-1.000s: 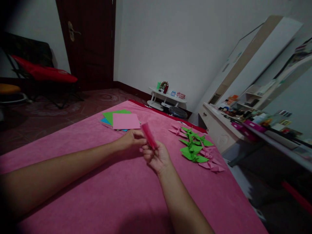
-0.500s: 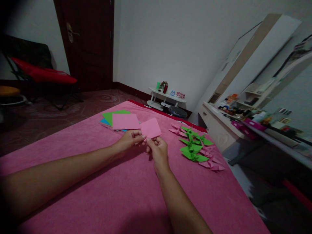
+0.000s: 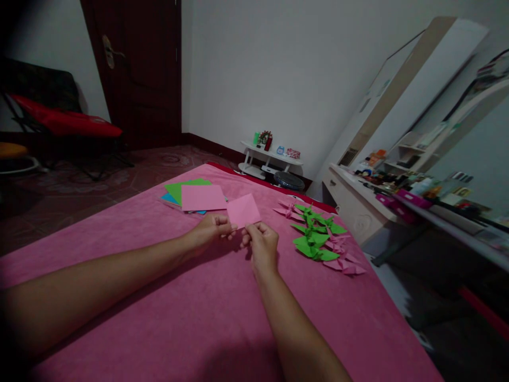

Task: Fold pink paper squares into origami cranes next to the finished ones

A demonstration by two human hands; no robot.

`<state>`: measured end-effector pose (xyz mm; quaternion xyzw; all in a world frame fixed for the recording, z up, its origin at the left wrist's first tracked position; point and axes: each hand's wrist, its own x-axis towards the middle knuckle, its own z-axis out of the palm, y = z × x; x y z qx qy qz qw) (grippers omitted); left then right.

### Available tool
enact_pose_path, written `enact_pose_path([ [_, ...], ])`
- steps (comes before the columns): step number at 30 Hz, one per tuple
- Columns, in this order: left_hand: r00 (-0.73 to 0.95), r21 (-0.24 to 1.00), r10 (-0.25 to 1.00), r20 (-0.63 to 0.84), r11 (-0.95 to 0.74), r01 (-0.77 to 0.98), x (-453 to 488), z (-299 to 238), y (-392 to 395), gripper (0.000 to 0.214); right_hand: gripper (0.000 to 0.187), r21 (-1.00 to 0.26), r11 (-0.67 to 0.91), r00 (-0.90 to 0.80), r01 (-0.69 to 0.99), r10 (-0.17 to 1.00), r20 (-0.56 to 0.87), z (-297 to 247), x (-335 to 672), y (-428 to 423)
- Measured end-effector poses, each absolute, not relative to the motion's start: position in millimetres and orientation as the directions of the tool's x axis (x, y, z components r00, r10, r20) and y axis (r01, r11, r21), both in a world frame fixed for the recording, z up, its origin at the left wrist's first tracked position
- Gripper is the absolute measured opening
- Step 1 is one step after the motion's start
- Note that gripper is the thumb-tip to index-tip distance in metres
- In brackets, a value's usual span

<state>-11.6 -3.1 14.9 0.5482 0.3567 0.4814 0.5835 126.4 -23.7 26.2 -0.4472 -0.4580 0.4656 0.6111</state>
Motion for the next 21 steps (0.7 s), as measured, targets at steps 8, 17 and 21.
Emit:
enact_pose_path([
  [8,0.246,0.993,0.964,0.105,-0.088,-0.079,-18.8,18.6,3.2,0.025,0.013,-0.943,0.327,0.34,-0.065,0.896,0.287,36.6,166.1,-1.0],
  [17,0.267,0.988,0.953,0.144,-0.152,0.008,-20.9,25.7,4.6,0.024,0.022,-0.989,0.118,-0.096,-0.086,0.987,0.127,33.0,155.2,-12.6],
  [21,0.318,0.99,0.94,0.128,-0.14,0.015,-20.8,27.5,2.1,0.022,0.023,-0.978,0.206,-0.012,-0.025,0.978,0.206,32.0,151.9,-12.8],
])
